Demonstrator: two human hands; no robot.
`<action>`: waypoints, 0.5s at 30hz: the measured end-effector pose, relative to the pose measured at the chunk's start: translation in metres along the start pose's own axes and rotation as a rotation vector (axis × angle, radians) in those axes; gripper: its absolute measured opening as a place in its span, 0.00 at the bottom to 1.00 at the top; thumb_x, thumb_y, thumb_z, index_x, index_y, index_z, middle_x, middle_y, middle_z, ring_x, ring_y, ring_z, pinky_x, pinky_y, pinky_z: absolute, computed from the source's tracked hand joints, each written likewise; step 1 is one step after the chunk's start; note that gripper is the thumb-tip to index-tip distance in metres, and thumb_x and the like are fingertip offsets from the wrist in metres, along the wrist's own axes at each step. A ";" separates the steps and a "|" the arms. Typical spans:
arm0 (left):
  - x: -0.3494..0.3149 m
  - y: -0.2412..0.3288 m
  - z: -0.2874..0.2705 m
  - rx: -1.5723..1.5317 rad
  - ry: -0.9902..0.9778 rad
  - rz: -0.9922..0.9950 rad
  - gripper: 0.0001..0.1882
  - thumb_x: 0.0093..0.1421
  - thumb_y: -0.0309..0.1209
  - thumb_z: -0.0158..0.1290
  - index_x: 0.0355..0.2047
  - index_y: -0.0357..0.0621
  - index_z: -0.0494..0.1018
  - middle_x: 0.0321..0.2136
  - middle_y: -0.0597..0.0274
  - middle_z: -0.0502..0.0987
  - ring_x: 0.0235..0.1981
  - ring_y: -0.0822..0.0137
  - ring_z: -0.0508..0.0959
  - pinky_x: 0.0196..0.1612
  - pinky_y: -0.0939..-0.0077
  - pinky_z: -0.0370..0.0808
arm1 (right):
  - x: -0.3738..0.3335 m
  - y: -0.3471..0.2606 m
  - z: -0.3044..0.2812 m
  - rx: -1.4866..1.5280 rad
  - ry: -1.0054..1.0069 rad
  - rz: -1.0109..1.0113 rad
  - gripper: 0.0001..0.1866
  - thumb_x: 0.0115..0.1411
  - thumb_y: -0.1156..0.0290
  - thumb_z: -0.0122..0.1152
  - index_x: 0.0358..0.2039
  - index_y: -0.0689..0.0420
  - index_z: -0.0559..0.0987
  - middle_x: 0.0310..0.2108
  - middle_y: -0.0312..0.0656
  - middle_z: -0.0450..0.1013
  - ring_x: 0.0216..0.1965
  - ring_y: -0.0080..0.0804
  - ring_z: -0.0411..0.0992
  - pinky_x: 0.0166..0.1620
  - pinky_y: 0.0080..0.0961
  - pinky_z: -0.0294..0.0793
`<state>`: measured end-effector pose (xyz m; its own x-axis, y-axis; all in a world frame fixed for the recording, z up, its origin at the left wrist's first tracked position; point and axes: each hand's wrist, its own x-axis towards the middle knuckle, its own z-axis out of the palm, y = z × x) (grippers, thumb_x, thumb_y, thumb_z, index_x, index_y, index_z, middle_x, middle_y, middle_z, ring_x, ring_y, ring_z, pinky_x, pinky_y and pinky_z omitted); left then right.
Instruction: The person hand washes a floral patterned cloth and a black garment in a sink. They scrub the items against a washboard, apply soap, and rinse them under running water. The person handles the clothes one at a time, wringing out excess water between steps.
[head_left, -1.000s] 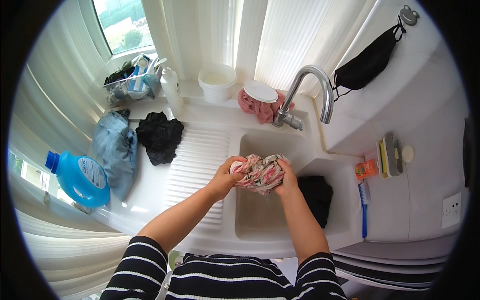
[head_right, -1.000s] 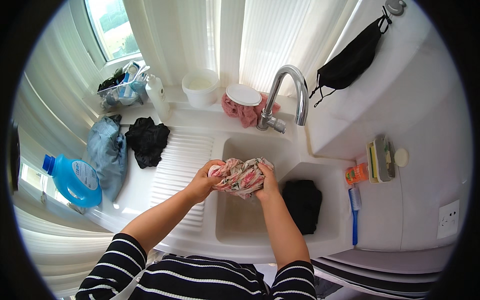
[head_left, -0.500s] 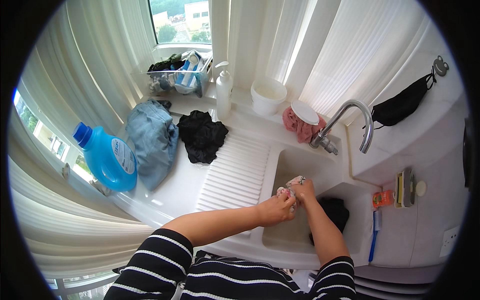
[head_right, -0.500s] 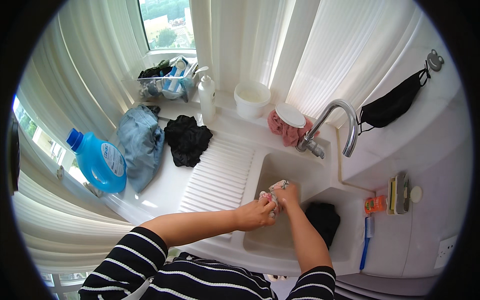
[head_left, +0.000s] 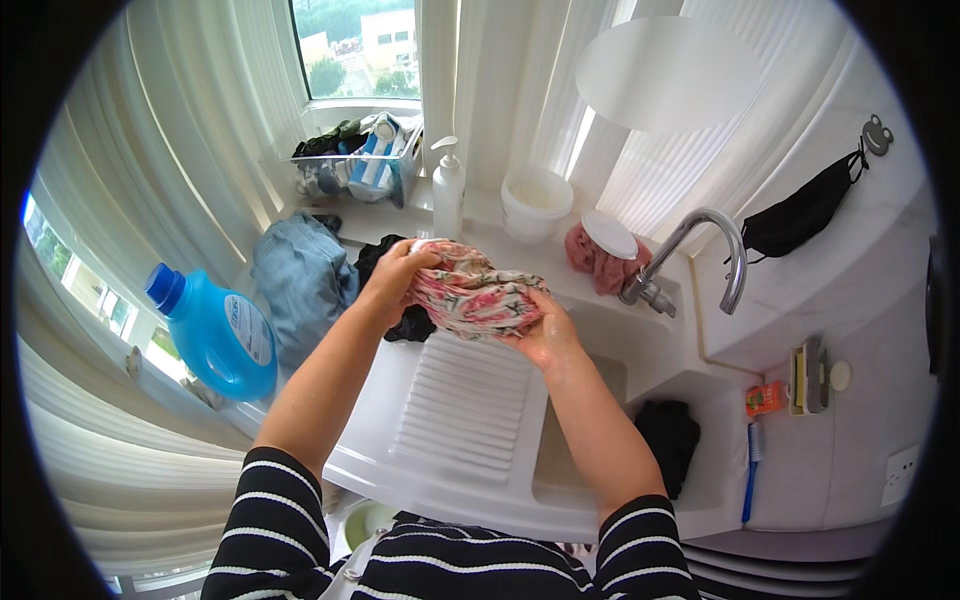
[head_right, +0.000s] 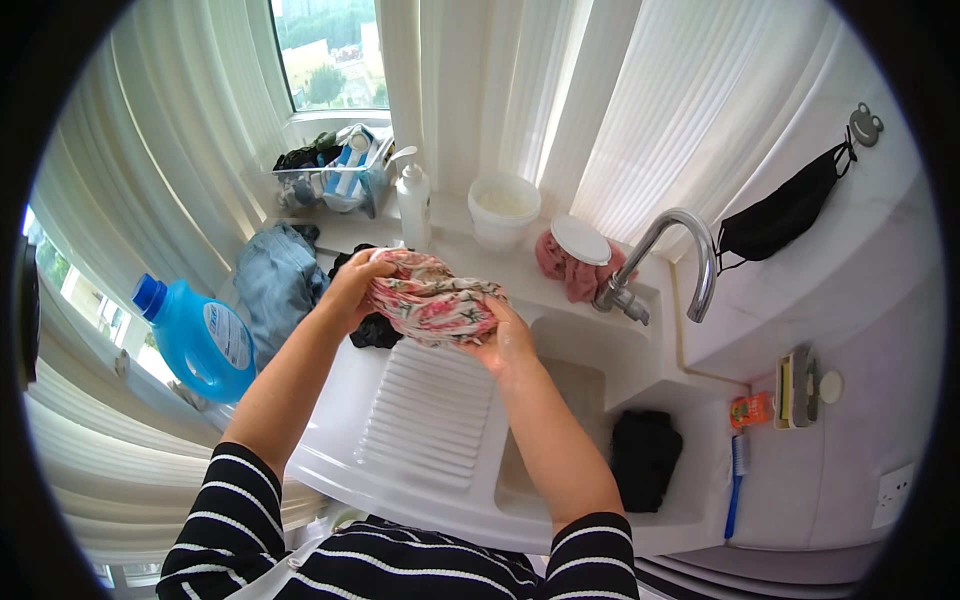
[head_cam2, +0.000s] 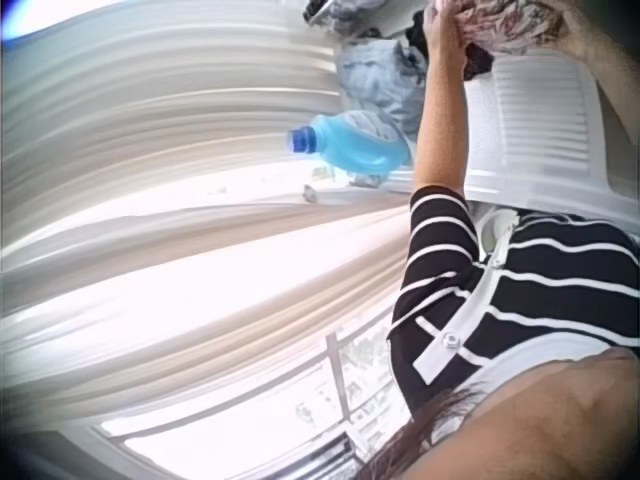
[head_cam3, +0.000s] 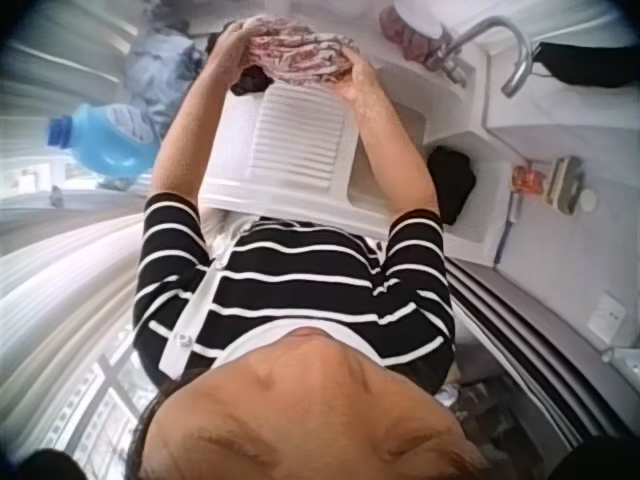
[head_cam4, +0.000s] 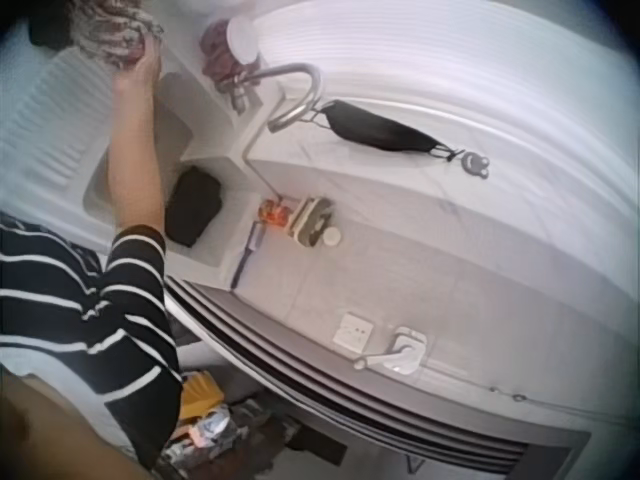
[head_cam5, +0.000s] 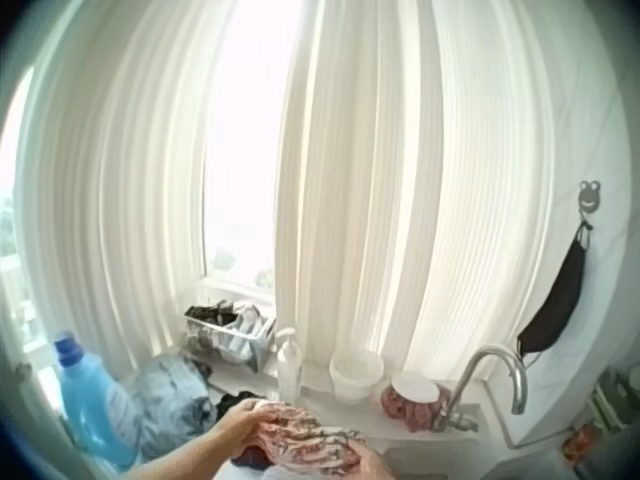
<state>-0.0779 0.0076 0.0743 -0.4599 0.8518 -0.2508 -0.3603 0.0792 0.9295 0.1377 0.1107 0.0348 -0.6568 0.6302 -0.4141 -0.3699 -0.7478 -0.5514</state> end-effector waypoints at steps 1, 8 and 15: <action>0.016 0.006 -0.023 -0.053 0.011 0.055 0.20 0.58 0.30 0.52 0.51 0.37 0.67 0.42 0.57 0.77 0.38 0.65 0.81 0.39 0.69 0.81 | 0.018 0.010 0.012 -0.012 -0.033 0.020 0.20 0.64 0.68 0.53 0.56 0.56 0.65 0.56 0.48 0.67 0.53 0.45 0.69 0.54 0.63 0.66; 0.043 -0.035 -0.062 1.563 0.367 0.231 0.31 0.61 0.53 0.49 0.64 0.69 0.61 0.70 0.52 0.41 0.68 0.36 0.44 0.64 0.38 0.54 | 0.107 0.079 0.006 -1.043 0.146 -0.199 0.23 0.59 0.66 0.61 0.54 0.60 0.71 0.47 0.44 0.73 0.47 0.35 0.71 0.53 0.43 0.69; 0.033 -0.050 -0.052 1.676 0.454 0.514 0.26 0.60 0.39 0.52 0.60 0.58 0.66 0.68 0.50 0.49 0.68 0.38 0.48 0.62 0.33 0.51 | 0.011 0.046 -0.036 -0.865 -0.058 -0.223 0.22 0.58 0.66 0.63 0.51 0.62 0.73 0.40 0.41 0.77 0.40 0.29 0.74 0.41 0.27 0.74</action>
<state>-0.1177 0.0053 0.0056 -0.5148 0.7873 0.3393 0.8534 0.5085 0.1151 0.1369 0.0910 -0.0211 -0.6698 0.7130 -0.2073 0.1165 -0.1749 -0.9777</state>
